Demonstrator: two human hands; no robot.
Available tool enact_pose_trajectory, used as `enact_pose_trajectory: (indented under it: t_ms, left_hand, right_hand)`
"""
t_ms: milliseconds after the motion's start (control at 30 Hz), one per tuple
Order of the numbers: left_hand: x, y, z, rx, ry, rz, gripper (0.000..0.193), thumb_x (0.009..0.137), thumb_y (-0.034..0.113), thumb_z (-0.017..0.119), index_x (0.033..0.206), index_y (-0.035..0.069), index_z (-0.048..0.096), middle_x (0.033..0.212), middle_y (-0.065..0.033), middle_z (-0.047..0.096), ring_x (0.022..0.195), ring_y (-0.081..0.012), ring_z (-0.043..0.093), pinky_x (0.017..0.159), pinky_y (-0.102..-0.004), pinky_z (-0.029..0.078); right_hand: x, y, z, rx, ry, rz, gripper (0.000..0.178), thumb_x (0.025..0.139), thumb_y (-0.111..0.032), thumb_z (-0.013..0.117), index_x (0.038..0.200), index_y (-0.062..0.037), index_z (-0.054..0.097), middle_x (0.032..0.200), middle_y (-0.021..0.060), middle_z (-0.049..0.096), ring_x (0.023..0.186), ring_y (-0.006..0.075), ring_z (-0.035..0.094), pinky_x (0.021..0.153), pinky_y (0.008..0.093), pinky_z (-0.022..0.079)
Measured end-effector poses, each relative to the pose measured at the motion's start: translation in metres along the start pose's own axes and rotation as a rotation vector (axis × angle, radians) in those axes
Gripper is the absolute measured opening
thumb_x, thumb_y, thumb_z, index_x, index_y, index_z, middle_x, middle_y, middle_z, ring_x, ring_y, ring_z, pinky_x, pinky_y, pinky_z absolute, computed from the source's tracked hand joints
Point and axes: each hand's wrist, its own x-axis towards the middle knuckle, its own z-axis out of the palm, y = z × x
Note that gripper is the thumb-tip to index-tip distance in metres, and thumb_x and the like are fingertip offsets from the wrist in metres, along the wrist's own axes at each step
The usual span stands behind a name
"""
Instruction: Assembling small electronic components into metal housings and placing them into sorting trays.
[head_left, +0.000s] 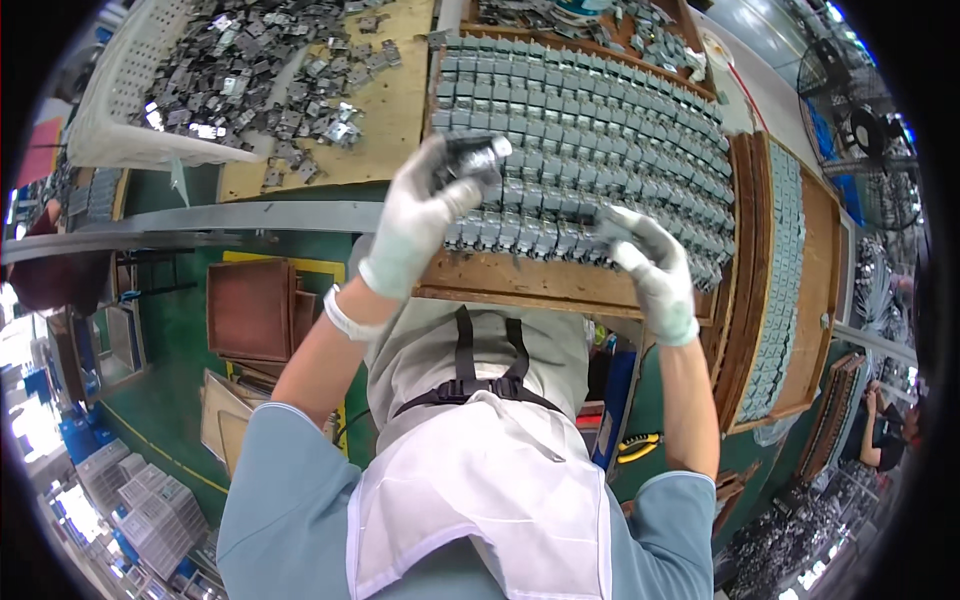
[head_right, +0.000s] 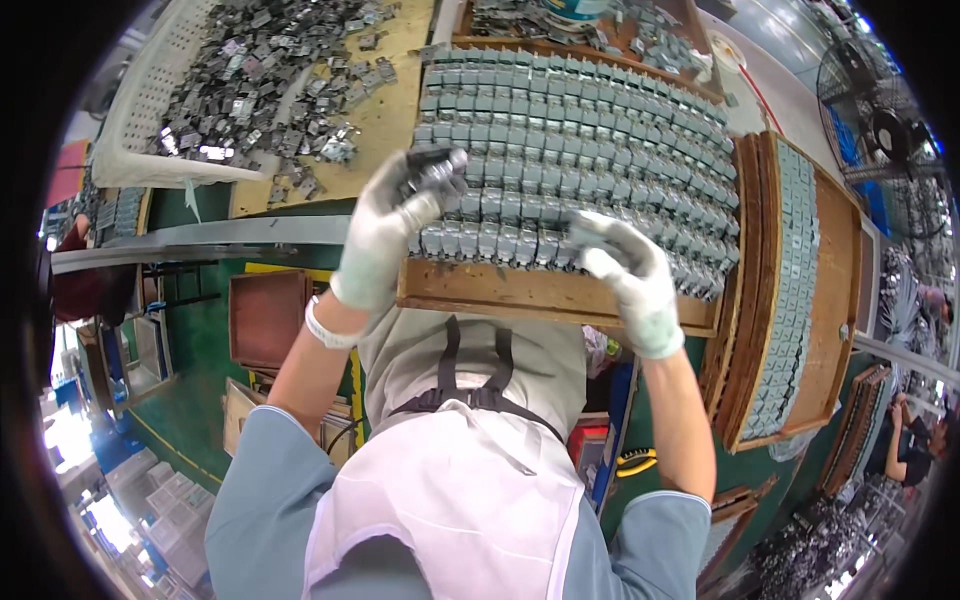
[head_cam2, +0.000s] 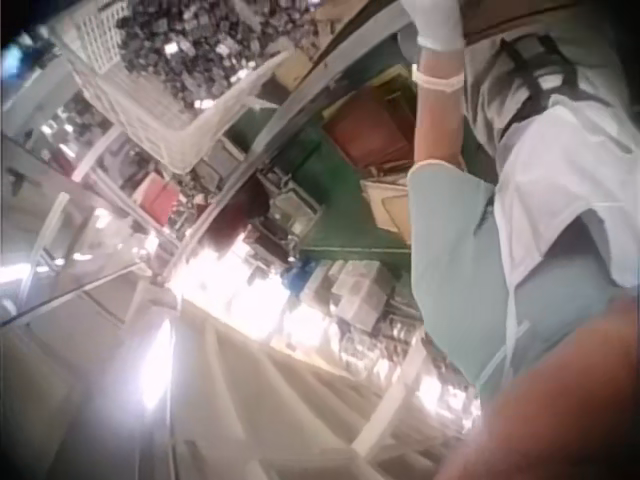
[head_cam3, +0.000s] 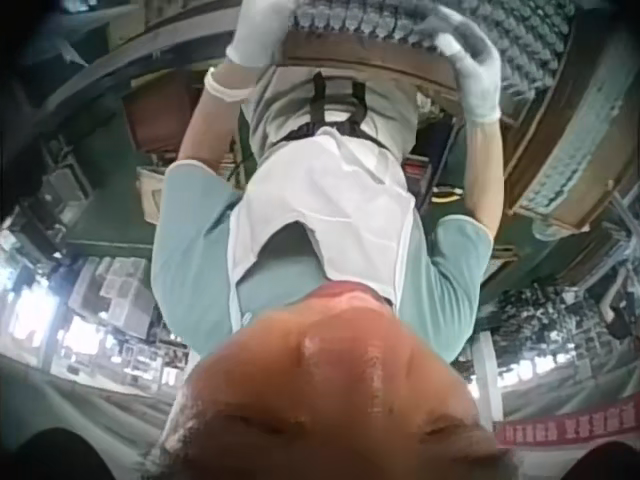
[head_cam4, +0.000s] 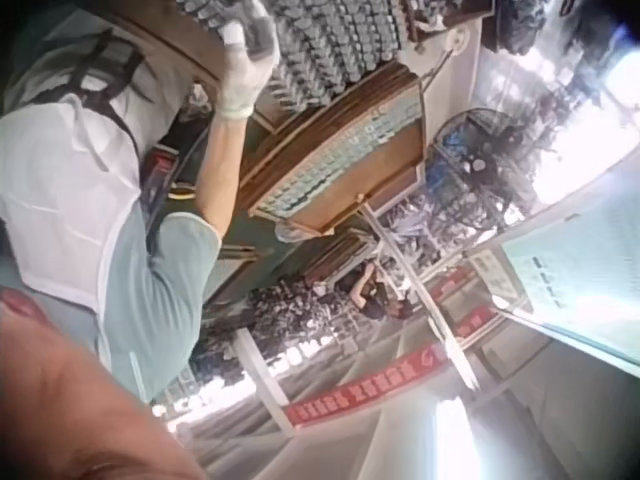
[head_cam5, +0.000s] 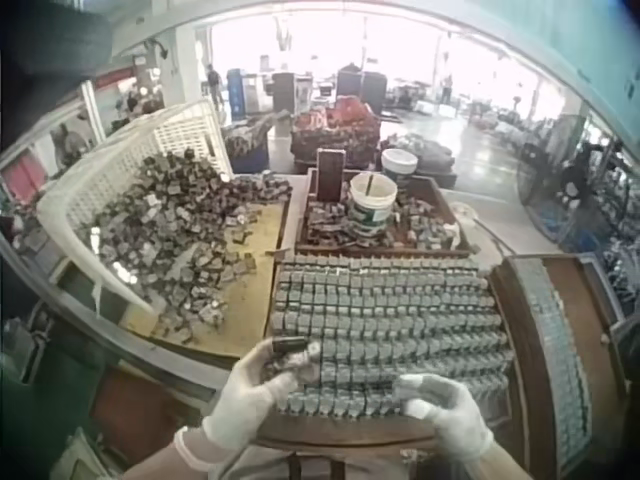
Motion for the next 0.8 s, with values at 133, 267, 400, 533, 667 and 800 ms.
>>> enact_pose_trajectory:
  t_ms: [133,267,400,533,667,800]
  left_hand:
    - [-0.025,-0.028,0.023,-0.201,-0.001,-0.251,0.046,0.092,0.016,0.066,0.132,-0.001,0.052,0.114,-0.0082,0.066,0.097,-0.0161,0.065,0.074,-0.0247,0.053]
    - [-0.04,-0.059,0.032,-0.409,0.028,-0.356,0.048,0.098,0.02,0.061,0.134,-0.006,0.044,0.109,-0.0088,0.066,0.093,-0.0133,0.065,0.067,-0.0253,0.055]
    - [-0.039,-0.054,0.043,-0.443,-0.075,-0.389,0.034,0.101,0.021,0.055,0.123,-0.005,0.049,0.104,-0.0061,0.064,0.092,-0.0115,0.063,0.072,-0.0285,0.057]
    - [-0.036,-0.047,0.043,-0.183,-0.191,-0.296,0.034,0.097,0.011,0.055,0.126,-0.007,0.051,0.106,-0.0044,0.06,0.092,-0.0118,0.058,0.08,-0.0303,0.054]
    - [-0.024,-0.043,0.04,0.379,-0.287,-0.022,0.034,0.092,0.001,0.056,0.125,-0.007,0.056,0.097,-0.0067,0.066,0.084,-0.0142,0.062,0.076,-0.0303,0.052]
    - [-0.017,-0.03,0.035,0.605,-0.405,-0.041,0.028,0.095,0.0,0.052,0.121,-0.008,0.059,0.103,-0.0082,0.067,0.092,-0.0126,0.063,0.082,-0.0282,0.054]
  right_hand:
    - [0.006,0.021,0.022,0.135,-0.052,-0.031,0.045,0.084,-0.012,0.073,0.124,0.0063,0.061,0.116,0.0133,0.066,0.103,0.0184,0.065,0.093,0.0308,0.05]
    - [0.011,0.038,0.029,0.132,-0.054,-0.248,0.034,0.081,0.006,0.072,0.114,0.0,0.069,0.112,0.0077,0.061,0.105,0.0163,0.061,0.089,0.0277,0.05]
    - [0.007,0.036,0.028,0.087,0.021,-0.167,0.033,0.079,0.004,0.074,0.111,0.0015,0.07,0.11,0.0056,0.062,0.098,0.0132,0.06,0.086,0.0269,0.05]
    - [0.008,0.03,0.025,0.153,0.018,-0.075,0.029,0.078,0.005,0.074,0.107,0.0019,0.071,0.107,0.0058,0.063,0.095,0.0128,0.061,0.083,0.0258,0.049]
    - [0.009,0.028,0.021,0.158,0.004,-0.054,0.029,0.077,0.004,0.074,0.106,0.0018,0.071,0.106,0.0063,0.064,0.094,0.0131,0.061,0.082,0.026,0.05]
    - [0.011,0.033,0.016,0.056,-0.004,-0.128,0.027,0.077,0.005,0.075,0.104,0.0022,0.072,0.104,0.0066,0.064,0.094,0.0135,0.061,0.081,0.0265,0.051]
